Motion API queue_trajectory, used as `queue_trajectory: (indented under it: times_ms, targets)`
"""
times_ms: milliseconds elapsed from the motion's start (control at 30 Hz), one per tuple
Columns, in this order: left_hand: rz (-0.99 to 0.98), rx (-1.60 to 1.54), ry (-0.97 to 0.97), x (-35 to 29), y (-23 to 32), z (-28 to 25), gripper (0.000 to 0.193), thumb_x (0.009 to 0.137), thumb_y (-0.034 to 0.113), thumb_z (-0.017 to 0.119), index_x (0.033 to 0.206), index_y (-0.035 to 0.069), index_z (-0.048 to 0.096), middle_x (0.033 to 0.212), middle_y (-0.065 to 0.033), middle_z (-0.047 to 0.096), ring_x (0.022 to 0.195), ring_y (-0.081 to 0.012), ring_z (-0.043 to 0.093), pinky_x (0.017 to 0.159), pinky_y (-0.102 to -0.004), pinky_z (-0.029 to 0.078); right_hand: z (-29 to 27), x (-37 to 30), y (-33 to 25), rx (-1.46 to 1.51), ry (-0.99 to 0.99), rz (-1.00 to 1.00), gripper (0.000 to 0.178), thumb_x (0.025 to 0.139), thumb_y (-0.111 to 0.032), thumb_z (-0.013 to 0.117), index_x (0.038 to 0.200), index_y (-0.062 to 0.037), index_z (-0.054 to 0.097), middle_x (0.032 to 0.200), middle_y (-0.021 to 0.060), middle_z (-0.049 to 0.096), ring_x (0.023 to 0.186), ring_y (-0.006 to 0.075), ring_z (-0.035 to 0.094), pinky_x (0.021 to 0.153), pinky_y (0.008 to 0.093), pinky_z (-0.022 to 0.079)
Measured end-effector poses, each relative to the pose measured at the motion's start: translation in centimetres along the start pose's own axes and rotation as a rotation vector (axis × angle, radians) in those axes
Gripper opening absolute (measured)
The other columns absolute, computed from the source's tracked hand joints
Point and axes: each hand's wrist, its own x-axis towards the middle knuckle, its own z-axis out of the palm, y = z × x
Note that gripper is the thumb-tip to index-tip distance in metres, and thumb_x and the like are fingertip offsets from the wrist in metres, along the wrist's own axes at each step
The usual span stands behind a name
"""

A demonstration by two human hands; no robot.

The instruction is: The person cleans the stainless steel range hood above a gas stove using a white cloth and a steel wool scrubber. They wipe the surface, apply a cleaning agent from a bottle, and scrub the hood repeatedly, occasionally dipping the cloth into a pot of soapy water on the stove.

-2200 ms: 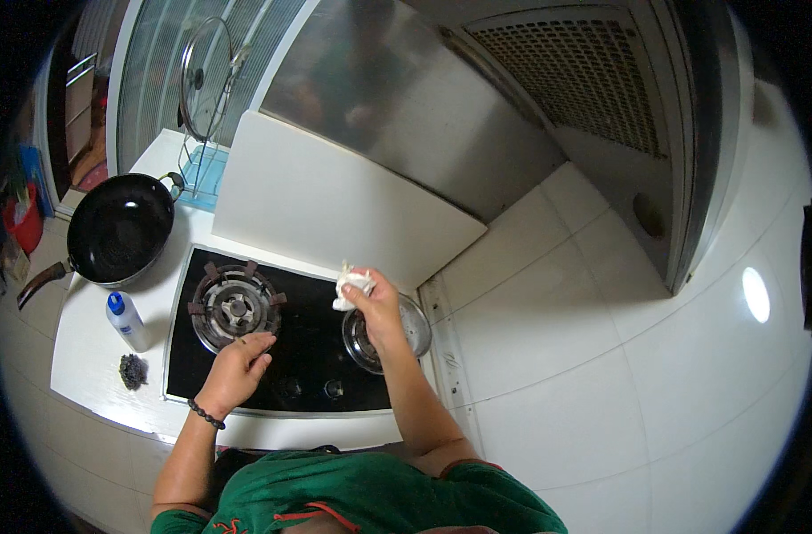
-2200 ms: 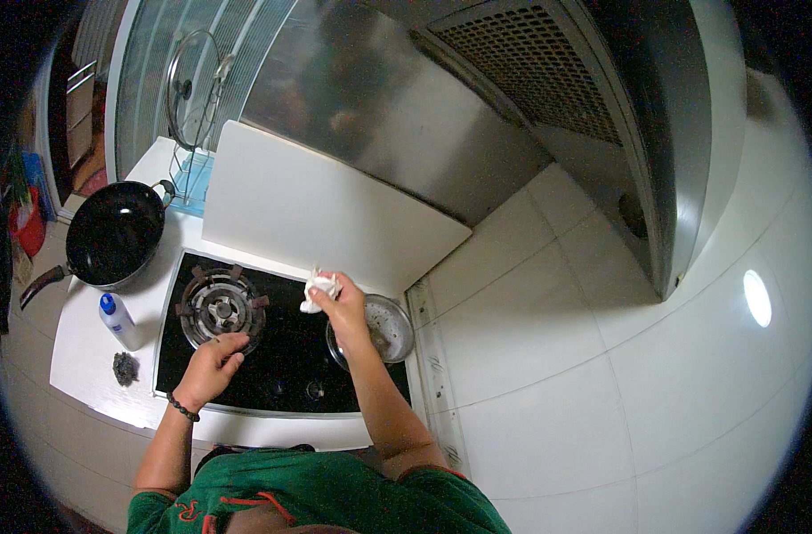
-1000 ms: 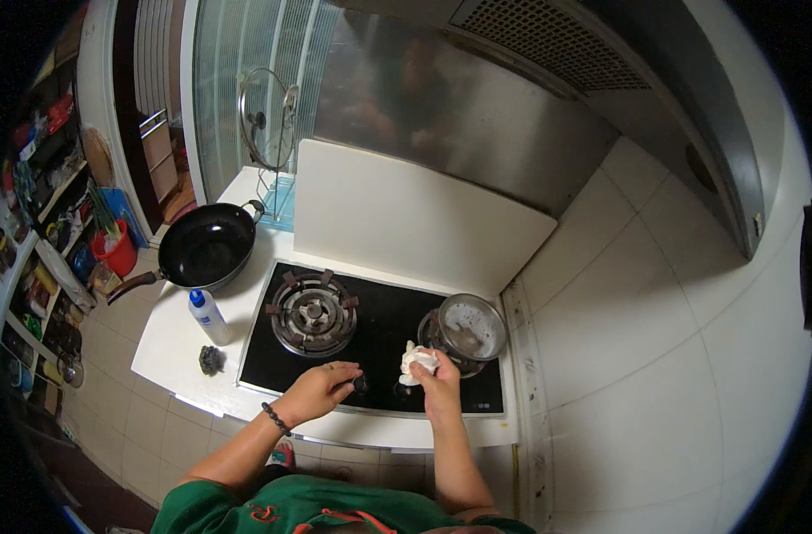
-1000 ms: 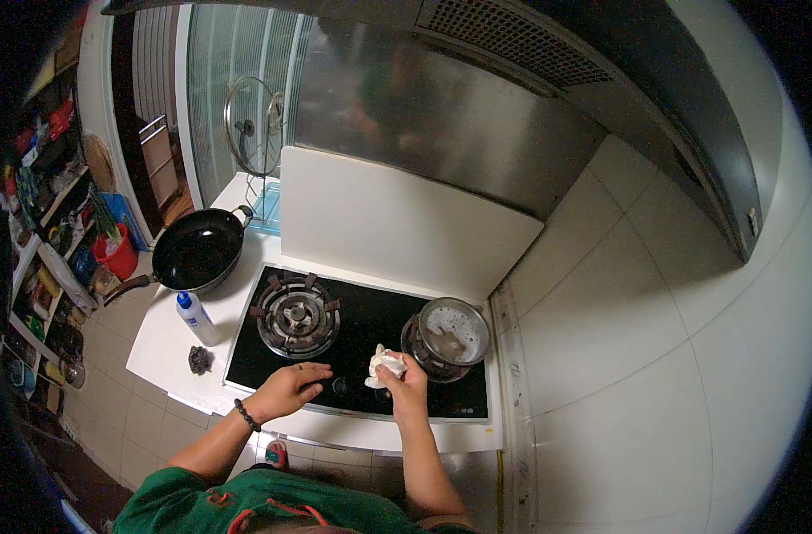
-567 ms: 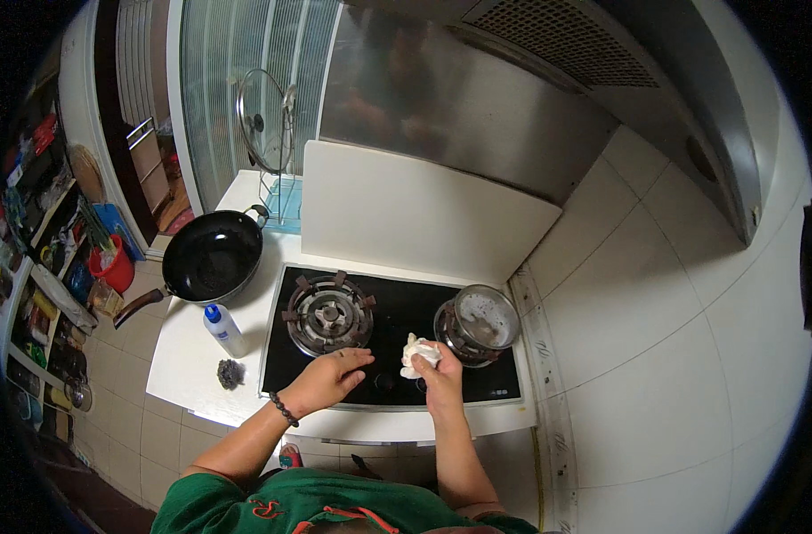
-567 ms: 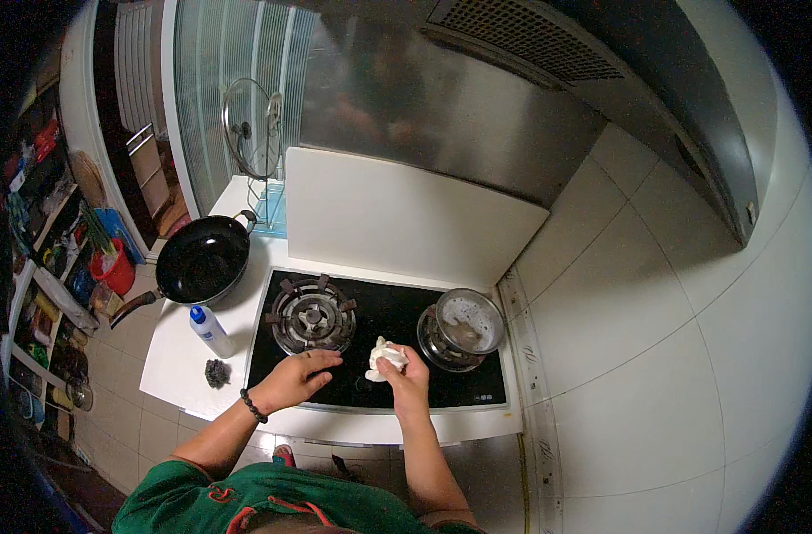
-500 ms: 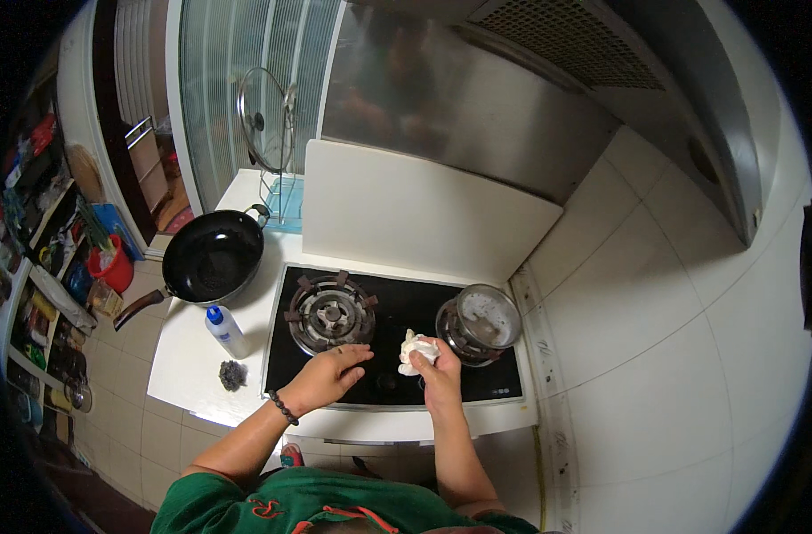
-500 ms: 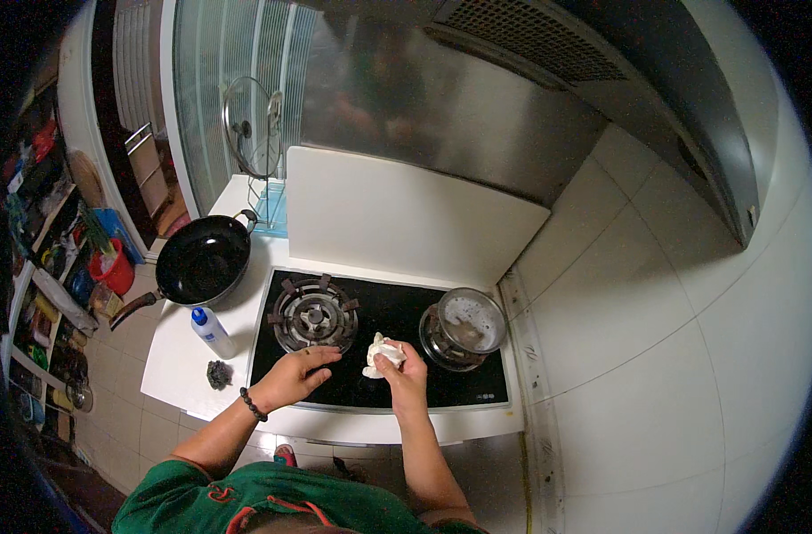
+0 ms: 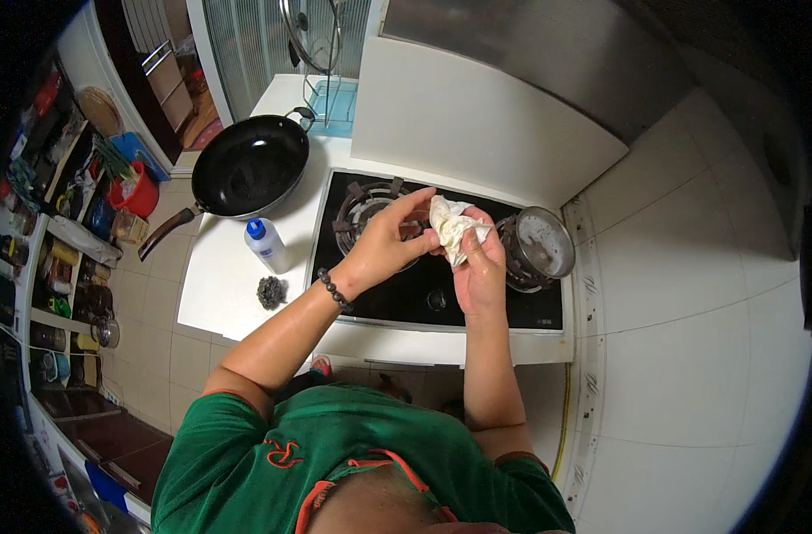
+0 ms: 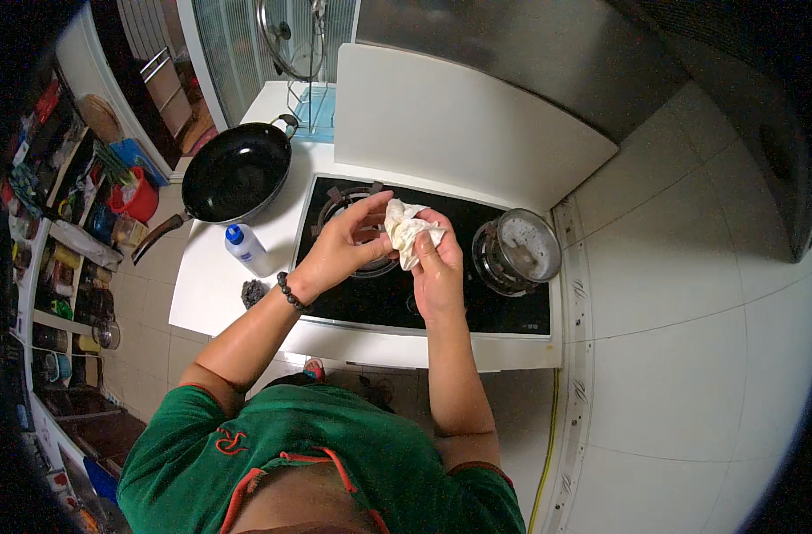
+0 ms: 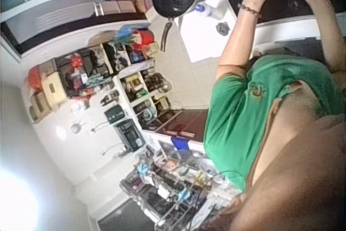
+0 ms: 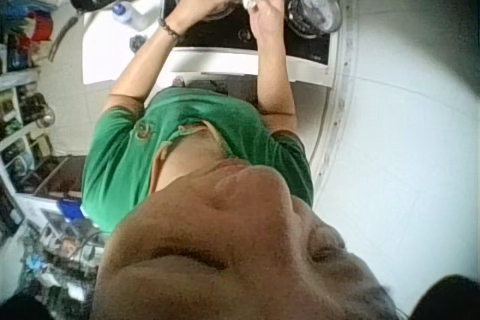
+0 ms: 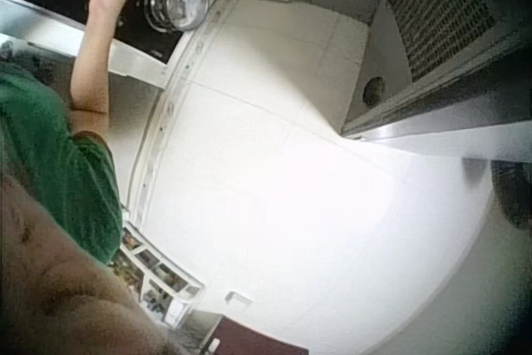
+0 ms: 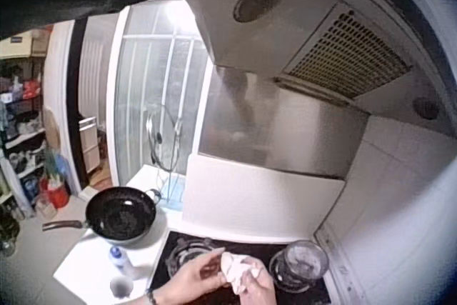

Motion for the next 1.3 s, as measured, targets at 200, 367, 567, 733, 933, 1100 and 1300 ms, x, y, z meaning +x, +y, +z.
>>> queue_trajectory:
  times_ms: [200, 367, 567, 733, 933, 1100, 1300]
  targets:
    - [0.053, -0.066, 0.018, 0.0, -0.3, -0.1, 0.044, 0.086, 0.003, 0.061, 0.128, -0.001, 0.048, 0.12, -0.0079, 0.052, 0.106, -0.0166, 0.056, 0.091, -0.0301, 0.047, 0.1, 0.5, 0.6, 0.018, -0.086, -0.047, 0.033, 0.093, -0.01, 0.049, 0.125, -0.0044, 0.04, 0.113, 0.01, 0.055, 0.1, 0.0178, 0.056, 0.082, 0.0316, 0.05]
    - [0.096, -0.112, 0.045, 0.2, -0.7, -0.1, 0.031, 0.086, 0.001, 0.06, 0.117, -0.002, 0.055, 0.115, -0.0074, 0.054, 0.101, -0.0139, 0.057, 0.082, -0.0291, 0.052, -0.2, 0.7, 0.6, 0.016, -0.121, -0.046, 0.032, 0.094, -0.011, 0.049, 0.124, -0.0043, 0.042, 0.114, 0.0095, 0.054, 0.098, 0.0174, 0.056, 0.083, 0.0326, 0.049]
    - [0.084, -0.222, 0.168, 0.4, -0.4, 0.6, 0.015, 0.084, -0.001, 0.061, 0.098, 0.0, 0.057, 0.107, -0.0058, 0.058, 0.093, -0.0103, 0.057, 0.08, -0.0248, 0.05, -0.9, 0.6, 1.2, 0.007, 0.022, 0.007, 0.029, 0.092, -0.008, 0.052, 0.119, -0.0031, 0.045, 0.11, 0.009, 0.055, 0.098, 0.0159, 0.055, 0.082, 0.0322, 0.049]
    - [-0.054, -0.326, 0.21, 0.4, -1.1, 0.3, 0.014, 0.085, 0.0, 0.06, 0.098, 0.002, 0.054, 0.099, -0.0048, 0.061, 0.089, -0.0107, 0.059, 0.081, -0.0241, 0.05, -1.7, 0.7, 1.1, 0.004, 0.158, -0.08, 0.013, 0.088, -0.001, 0.057, 0.1, -0.0005, 0.054, 0.094, 0.0085, 0.06, 0.085, 0.0169, 0.059, 0.078, 0.0302, 0.05]
    - [-0.063, -0.564, 0.29, 0.6, -1.2, 0.4, 0.012, 0.087, 0.002, 0.059, 0.097, 0.004, 0.053, 0.096, -0.0043, 0.062, 0.086, -0.0111, 0.061, 0.078, -0.0248, 0.051, -2.4, 0.5, 0.3, 0.02, 0.201, -0.138, 0.009, 0.089, -0.008, 0.058, 0.096, -0.0013, 0.056, 0.094, 0.0102, 0.062, 0.082, 0.0182, 0.061, 0.072, 0.0318, 0.051]
    - [-0.05, -0.601, 0.31, 0.6, -0.8, 0.4, 0.012, 0.088, 0.004, 0.059, 0.098, 0.005, 0.053, 0.095, -0.0035, 0.062, 0.086, -0.011, 0.061, 0.077, -0.0253, 0.052, -2.7, 0.3, -0.2, -0.014, 0.234, -0.146, 0.012, 0.09, -0.011, 0.058, 0.095, -0.0004, 0.057, 0.094, 0.0109, 0.063, 0.08, 0.0186, 0.061, 0.067, 0.0307, 0.05]
    - [-0.093, -0.664, 0.303, 0.3, 0.1, 0.5, 0.011, 0.089, 0.008, 0.058, 0.099, 0.005, 0.054, 0.094, -0.0022, 0.061, 0.083, -0.0103, 0.06, 0.076, -0.0244, 0.05, -3.6, 0.4, -0.5, -0.004, 0.34, -0.259, 0.012, 0.09, -0.011, 0.058, 0.096, -0.0004, 0.057, 0.091, 0.0107, 0.062, 0.08, 0.0184, 0.061, 0.066, 0.0302, 0.05]
